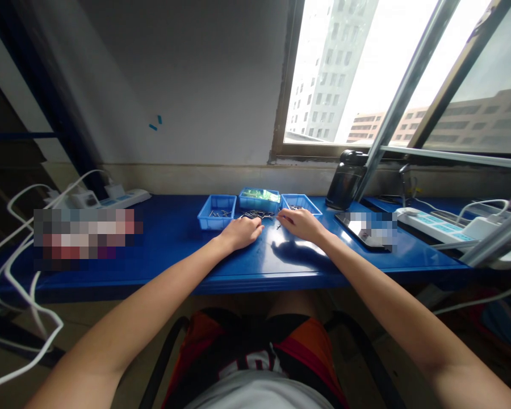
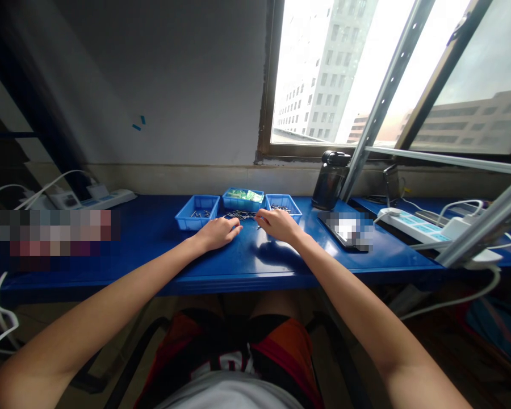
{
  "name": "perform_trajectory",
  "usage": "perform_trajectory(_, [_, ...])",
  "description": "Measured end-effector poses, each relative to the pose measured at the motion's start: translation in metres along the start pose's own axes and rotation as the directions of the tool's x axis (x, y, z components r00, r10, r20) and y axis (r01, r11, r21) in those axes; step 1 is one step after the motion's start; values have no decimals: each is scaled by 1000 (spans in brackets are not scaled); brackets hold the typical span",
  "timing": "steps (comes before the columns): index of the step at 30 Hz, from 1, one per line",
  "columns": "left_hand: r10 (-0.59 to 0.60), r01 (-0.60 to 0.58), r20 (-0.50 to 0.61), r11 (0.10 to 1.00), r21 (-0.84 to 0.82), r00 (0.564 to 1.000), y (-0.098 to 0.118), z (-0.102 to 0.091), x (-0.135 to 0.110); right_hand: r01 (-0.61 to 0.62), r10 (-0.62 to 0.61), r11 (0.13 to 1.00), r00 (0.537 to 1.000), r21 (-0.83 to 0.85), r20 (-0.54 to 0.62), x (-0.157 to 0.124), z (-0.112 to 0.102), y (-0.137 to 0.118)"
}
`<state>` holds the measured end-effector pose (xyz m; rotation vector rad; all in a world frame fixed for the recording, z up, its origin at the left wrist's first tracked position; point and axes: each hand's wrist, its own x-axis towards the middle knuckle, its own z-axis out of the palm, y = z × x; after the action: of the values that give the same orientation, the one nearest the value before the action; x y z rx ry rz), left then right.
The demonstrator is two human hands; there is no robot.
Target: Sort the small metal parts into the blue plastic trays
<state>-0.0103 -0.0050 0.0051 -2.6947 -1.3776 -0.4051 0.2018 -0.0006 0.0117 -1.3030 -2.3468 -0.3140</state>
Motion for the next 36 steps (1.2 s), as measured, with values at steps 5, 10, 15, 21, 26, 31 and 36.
perform_trajectory(5, [47, -48, 19, 998, 35, 999, -1, -1, -1, -336, 302, 923, 935, -187, -188, -1, -8, 8])
perform_trajectory(10, [62, -63, 19, 998, 29, 998, -2, 0, 0, -499, 476, 815, 866, -293, -152, -1, -11, 13])
perform_trajectory(15, [70, -70, 19, 997, 32, 997, -3, 1, 0, -468, 450, 835, 884, -291, -128, -1, -13, 9])
perform_trajectory(21, [51, -52, 28, 998, 34, 998, -1, 0, 0, -71, 67, 985, 997, -156, -28, -2, -6, -8])
perform_trajectory(26, [27, -29, 39, 997, 65, 999, 3, -2, 0, 53, -28, 991, 981, -122, 193, -1, 2, -19])
perform_trajectory(31, [58, -60, 44, 996, 63, 997, 2, -3, -1, -47, 81, 991, 958, -127, 275, 1, 5, -17])
perform_trajectory(36, [56, -58, 29, 997, 59, 998, 0, -1, 0, -58, 92, 990, 955, -125, 282, 2, 10, -13])
